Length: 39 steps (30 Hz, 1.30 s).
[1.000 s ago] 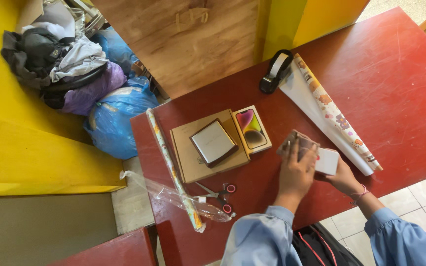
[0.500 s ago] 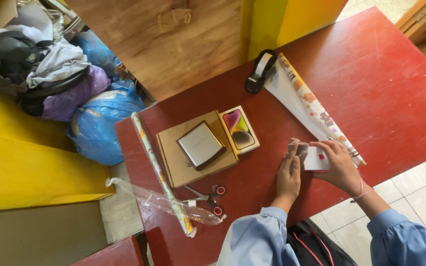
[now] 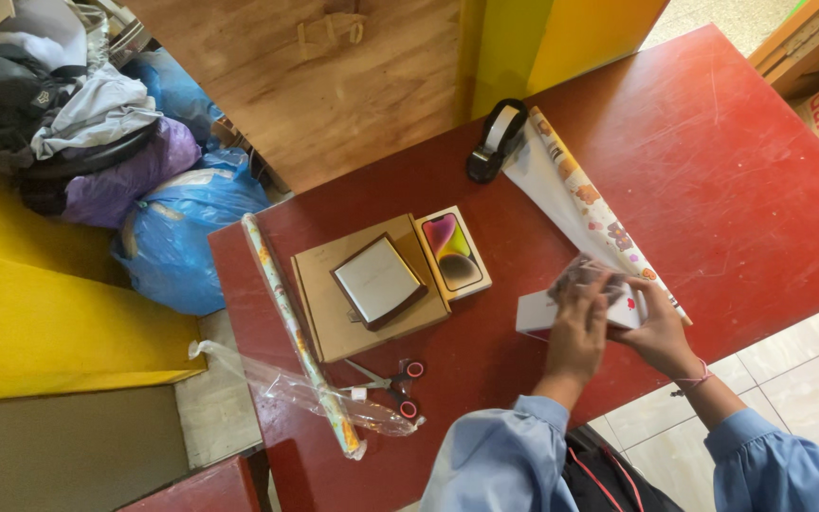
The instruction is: The person unrolls white tissue paper and places a red iPhone box on it. They wipe the box with a cloth, then use scissors to cut the tissue paper to size. The person folds the tissue paper around the box and begins wrapping it with patterned wrapping paper.
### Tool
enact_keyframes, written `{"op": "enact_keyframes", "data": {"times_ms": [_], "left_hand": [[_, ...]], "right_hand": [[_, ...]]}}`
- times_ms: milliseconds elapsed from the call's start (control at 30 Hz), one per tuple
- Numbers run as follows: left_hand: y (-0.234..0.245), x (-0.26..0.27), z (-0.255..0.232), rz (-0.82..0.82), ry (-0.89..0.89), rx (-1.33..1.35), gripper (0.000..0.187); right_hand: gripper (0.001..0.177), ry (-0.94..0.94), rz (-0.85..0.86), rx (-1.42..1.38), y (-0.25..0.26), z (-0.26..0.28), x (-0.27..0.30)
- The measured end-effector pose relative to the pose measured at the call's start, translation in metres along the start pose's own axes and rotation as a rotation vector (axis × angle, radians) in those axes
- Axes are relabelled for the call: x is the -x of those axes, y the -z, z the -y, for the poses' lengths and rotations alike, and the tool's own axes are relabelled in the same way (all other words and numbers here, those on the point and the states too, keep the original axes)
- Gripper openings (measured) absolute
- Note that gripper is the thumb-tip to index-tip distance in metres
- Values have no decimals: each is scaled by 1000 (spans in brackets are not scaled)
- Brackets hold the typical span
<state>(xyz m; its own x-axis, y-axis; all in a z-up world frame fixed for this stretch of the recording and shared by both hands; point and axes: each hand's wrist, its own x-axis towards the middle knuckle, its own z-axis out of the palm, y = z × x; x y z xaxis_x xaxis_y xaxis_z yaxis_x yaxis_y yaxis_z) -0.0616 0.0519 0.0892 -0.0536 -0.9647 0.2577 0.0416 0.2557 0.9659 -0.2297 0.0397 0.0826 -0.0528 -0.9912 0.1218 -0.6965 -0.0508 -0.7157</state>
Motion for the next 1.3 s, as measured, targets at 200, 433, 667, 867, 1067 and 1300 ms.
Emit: {"op": "enact_keyframes", "data": {"times_ms": [200, 433, 667, 867, 1067, 1300], "left_hand": [[21, -12, -17, 42, -227, -282, 41], [82, -4, 70, 2, 304, -514, 44], [103, 23, 90, -288, 121, -785, 56], [103, 5, 64, 141, 353, -195, 79], [91, 6, 78, 222, 604, -71, 88], [60, -13, 126, -52, 767, -62, 90]], "right_hand": [[84, -178, 36, -552, 4, 13, -6], [81, -144, -23, -403, 34, 44, -18], [78, -268, 118, -504, 60, 44, -53], [79, -299, 424, -384, 27, 47, -66], [62, -354, 338, -388, 2, 43, -64], [54, -329, 182, -352, -7, -31, -87]]}}
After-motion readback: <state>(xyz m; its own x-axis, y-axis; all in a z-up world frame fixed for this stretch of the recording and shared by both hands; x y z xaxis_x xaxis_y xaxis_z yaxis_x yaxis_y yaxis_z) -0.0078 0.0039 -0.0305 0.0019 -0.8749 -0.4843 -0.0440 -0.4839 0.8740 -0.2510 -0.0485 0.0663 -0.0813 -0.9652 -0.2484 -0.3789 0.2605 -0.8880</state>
